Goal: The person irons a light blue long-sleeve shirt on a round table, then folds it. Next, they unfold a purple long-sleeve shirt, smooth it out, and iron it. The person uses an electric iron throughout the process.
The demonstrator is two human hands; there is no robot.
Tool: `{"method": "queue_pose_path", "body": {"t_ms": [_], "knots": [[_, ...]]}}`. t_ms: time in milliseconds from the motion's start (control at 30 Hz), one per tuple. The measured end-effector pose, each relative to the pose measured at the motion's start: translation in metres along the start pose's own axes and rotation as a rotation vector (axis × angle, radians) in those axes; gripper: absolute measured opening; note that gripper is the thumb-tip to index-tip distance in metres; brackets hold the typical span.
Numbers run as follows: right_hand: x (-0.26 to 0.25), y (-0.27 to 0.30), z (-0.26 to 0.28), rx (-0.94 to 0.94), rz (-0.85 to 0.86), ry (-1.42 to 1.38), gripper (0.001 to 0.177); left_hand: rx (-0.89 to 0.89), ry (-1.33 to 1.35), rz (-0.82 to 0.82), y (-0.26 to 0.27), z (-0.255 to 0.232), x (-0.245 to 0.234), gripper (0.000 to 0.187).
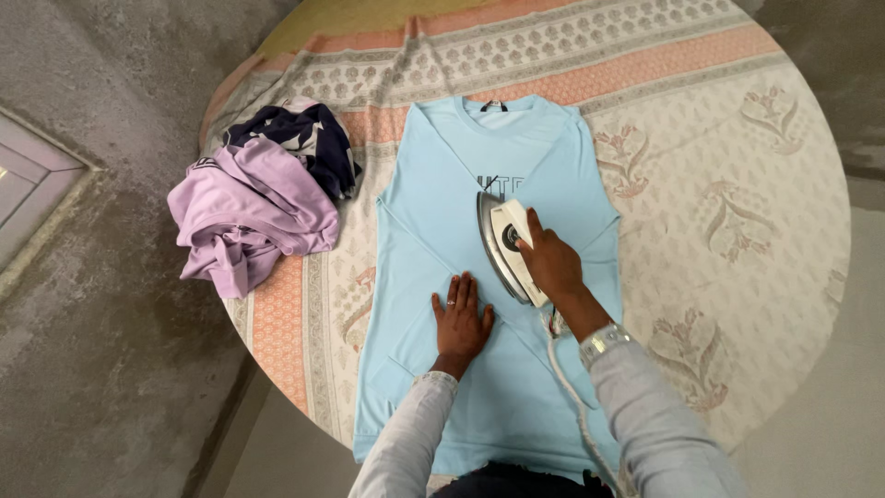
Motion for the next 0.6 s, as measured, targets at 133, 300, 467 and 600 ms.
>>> {"method": "queue_pose_path", "body": {"t_ms": [133,300,467,600], "knots": [[-0.010,0.028,-0.025,0.013,-0.009,0.021,0.071,0.007,-0.023,0.003,-0.005,0.001,0.003,0.071],[-0.017,0.064,-0.038,-0.013,-0.075,-0.015,0.070,0.030,-0.037,-0.026,-0.001,0.006,0.014,0.070],[-0.020,0.103,-0.053,0.080,-0.021,0.032,0.072,0.020,-0.069,0.006,-0.009,0.013,0.022,0.071],[-0.017,0.136,-0.065,0.108,0.011,0.065,0.069,-0.011,-0.028,0.002,-0.008,0.013,0.030,0.070]]}}
Point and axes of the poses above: each hand's wrist, its own y-axis away from the middle knuckle, its own x-axis out of the palm, z = x × y, the point moved 7 cm from there along -y, towards the middle knuckle, and after that the axes turned 4 degrees about x, right-handed, at the moved point
